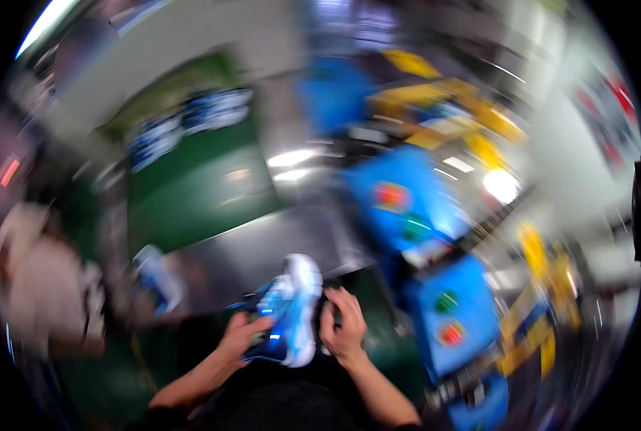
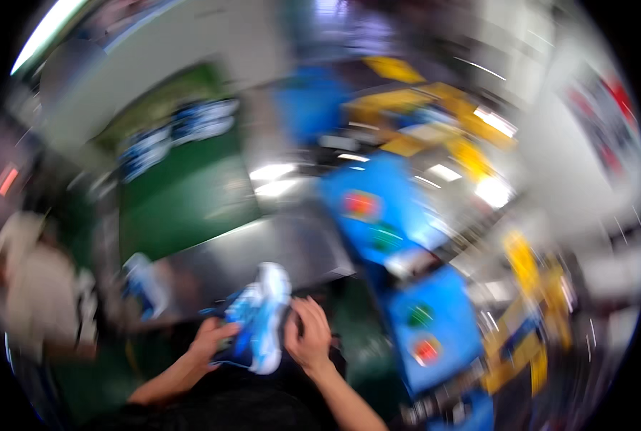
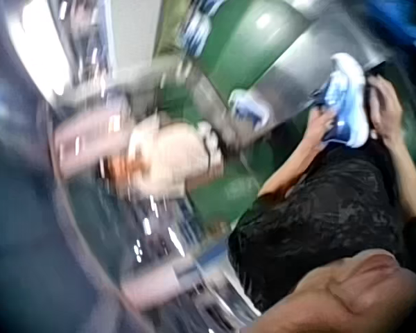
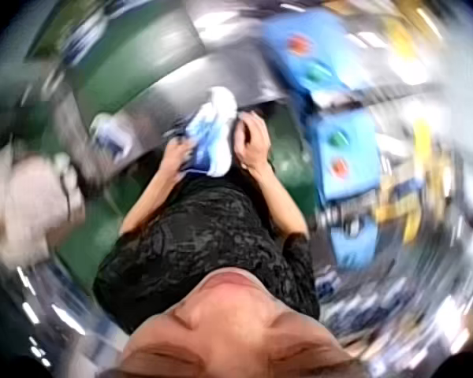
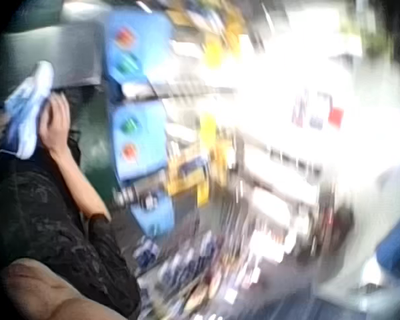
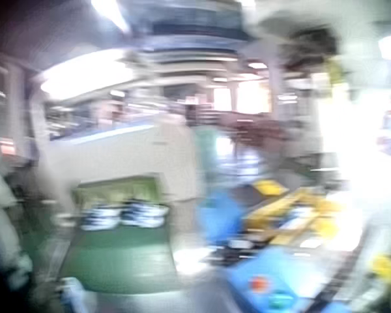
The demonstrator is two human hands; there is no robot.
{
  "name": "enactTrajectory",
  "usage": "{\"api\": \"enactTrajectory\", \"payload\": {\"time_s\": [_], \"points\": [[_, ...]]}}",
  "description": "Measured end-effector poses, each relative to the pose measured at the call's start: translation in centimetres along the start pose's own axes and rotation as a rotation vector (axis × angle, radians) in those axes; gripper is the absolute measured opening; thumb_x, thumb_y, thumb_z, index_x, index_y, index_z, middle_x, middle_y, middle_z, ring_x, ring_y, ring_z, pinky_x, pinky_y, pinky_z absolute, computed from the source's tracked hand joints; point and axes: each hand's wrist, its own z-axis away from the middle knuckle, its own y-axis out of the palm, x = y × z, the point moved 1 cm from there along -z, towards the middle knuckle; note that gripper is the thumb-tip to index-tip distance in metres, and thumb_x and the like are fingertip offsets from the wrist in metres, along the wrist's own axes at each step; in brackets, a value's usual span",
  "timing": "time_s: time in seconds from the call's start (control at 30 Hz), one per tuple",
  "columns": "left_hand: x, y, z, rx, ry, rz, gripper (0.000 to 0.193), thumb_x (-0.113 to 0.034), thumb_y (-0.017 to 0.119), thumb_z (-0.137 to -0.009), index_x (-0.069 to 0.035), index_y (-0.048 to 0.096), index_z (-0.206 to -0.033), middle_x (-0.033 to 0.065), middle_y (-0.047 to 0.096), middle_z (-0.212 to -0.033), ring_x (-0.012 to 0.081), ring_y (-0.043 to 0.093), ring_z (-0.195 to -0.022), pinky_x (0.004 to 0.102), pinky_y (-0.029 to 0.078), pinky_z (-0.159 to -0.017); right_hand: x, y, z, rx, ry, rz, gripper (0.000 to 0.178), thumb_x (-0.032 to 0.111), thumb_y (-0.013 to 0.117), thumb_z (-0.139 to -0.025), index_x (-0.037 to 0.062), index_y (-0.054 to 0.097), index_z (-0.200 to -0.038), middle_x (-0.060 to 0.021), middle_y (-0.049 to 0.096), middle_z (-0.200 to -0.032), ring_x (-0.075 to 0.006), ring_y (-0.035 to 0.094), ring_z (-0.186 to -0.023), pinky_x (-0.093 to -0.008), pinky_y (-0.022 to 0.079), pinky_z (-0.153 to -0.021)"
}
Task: The person takes shoes from a conveyor belt, places them into a lasting machine to shape them, and then places the shoes back onto the belt or into a cleaning station.
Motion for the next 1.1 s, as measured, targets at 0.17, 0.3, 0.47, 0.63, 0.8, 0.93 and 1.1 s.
{"api": "enactTrajectory", "payload": {"time_s": [0.17,0.3,0.47,0.63,0.8,0.93,1.1], "points": [[-1.2,-9.9,1.8,-0.366,0.544,-0.145,0.059,-0.008,0.074,-0.083,-0.002,0.046,-0.135,0.0102,0.06,-0.121,0.0219,0.059,-0.11,0.0367,0.048,-0.098,4.7,9.2,8.6,0.347,0.384,-0.335,0.016,-0.005,0.059,-0.086,-0.0002,0.069,-0.098,-0.0131,0.07,-0.09,-0.0224,0.07,-0.084,-0.0296,0.054,-0.074],[2.6,-22.1,-6.3,-0.852,0.631,-0.561,0.086,-0.018,0.076,-0.077,0.005,0.026,-0.143,0.0259,0.048,-0.134,0.037,0.048,-0.127,0.0413,0.037,-0.108,5.0,12.0,8.0,0.796,0.442,-0.265,0.018,0.004,0.061,-0.09,-0.0013,0.065,-0.107,-0.0089,0.07,-0.092,-0.0177,0.067,-0.079,-0.03,0.054,-0.075],[1.0,-22.5,-4.3,-0.646,0.591,-0.684,0.085,-0.026,0.077,-0.078,0.004,0.032,-0.144,0.03,0.04,-0.144,0.0416,0.04,-0.136,0.0433,0.031,-0.114,1.4,16.1,2.5,0.593,0.746,-0.173,0.069,0.005,0.066,-0.087,-0.0038,0.03,-0.146,-0.0238,0.043,-0.142,-0.0315,0.048,-0.129,-0.038,0.045,-0.1],[-2.5,-32.4,1.3,-1.213,0.571,-0.455,0.092,-0.019,0.081,-0.074,0.006,0.028,-0.145,0.027,0.041,-0.142,0.0387,0.04,-0.134,0.0446,0.033,-0.111,4.5,28.1,8.5,0.796,0.744,0.264,0.094,0.015,0.081,-0.076,-0.0065,0.025,-0.148,-0.0268,0.04,-0.144,-0.0346,0.041,-0.134,-0.0387,0.037,-0.108],[-1.2,-42.9,-2.1,-0.993,0.617,-0.332,0.091,-0.017,0.082,-0.075,-0.001,0.029,-0.147,0.0212,0.044,-0.14,0.0332,0.045,-0.129,0.0415,0.037,-0.108,8.0,35.3,6.3,0.682,0.6,0.339,0.059,0.021,0.081,-0.074,-0.0022,0.051,-0.119,-0.0177,0.07,-0.101,-0.0284,0.069,-0.088,-0.0384,0.052,-0.081],[-4.5,-47.9,-1.9,-0.642,0.399,-0.136,0.066,-0.011,0.077,-0.082,-0.003,0.044,-0.138,0.0086,0.057,-0.124,0.0215,0.057,-0.109,0.0368,0.047,-0.097,7.8,34.4,4.6,0.652,0.858,0.156,0.061,0.026,0.081,-0.073,-0.004,0.058,-0.121,-0.0147,0.07,-0.097,-0.0213,0.067,-0.085,-0.0364,0.053,-0.079],[-17.6,-42.4,1.1,-0.148,0.272,-0.397,0.059,-0.01,0.078,-0.079,-0.001,0.052,-0.131,0.0068,0.062,-0.115,0.0181,0.06,-0.1,0.0332,0.049,-0.09,17.0,31.0,6.4,0.211,0.995,-0.561,0.055,0.024,0.08,-0.081,0.0026,0.06,-0.128,-0.0062,0.065,-0.113,-0.0147,0.059,-0.098,-0.0321,0.049,-0.089]]}}
